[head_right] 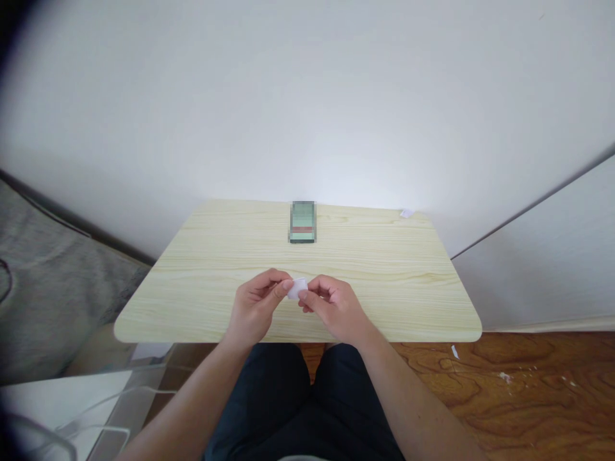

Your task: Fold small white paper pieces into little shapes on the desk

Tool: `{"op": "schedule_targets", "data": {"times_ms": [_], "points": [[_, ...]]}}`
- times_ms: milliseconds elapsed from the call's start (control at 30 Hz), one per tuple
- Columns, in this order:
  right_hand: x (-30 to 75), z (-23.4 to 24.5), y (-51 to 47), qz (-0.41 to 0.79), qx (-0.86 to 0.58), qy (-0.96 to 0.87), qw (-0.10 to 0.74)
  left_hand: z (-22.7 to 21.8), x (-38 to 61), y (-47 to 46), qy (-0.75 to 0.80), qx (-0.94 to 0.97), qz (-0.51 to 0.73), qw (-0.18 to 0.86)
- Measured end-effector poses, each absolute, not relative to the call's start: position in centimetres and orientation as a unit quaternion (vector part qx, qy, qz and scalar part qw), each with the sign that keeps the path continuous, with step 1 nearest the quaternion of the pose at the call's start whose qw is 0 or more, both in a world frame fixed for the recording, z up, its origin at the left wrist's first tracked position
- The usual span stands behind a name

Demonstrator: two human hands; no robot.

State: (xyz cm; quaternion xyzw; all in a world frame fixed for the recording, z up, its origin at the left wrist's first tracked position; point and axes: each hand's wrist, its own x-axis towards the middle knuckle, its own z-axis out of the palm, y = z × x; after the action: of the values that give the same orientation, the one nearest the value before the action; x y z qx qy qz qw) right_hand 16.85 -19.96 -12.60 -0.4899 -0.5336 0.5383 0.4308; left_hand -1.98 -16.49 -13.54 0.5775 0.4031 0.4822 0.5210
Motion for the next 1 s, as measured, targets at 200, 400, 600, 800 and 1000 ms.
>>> {"op": "schedule_targets", "data": {"times_ms": [200,400,600,800,1000], "points": [[16.9,-12.7,-19.7,0.492,-0.506,-0.563,0.43,-14.2,-1.9,-16.1,0.399,0.557,0.482,0.546],[17.2,-12.7,-19.5,0.444,-0.532,-0.603,0.396,-14.5,-2.3,-16.0,0.414,0.595,0.44,0.53],[17.2,-12.6,-18.8,0.372,-0.524,-0.659,0.391,-13.9,-2.3,-15.7,0.42,0.656,0.439,0.448],[17.4,-13.8,-17.7,0.43,-0.522,-0.593,0.436,-14.4,-2.3,-14.9,0.395,0.651,0.501,0.411],[18.0,-14.8,-17.0,0.55,-0.463,-0.478,0.505,-14.9,-2.4,-14.6,0.395,0.665,0.492,0.401]]}}
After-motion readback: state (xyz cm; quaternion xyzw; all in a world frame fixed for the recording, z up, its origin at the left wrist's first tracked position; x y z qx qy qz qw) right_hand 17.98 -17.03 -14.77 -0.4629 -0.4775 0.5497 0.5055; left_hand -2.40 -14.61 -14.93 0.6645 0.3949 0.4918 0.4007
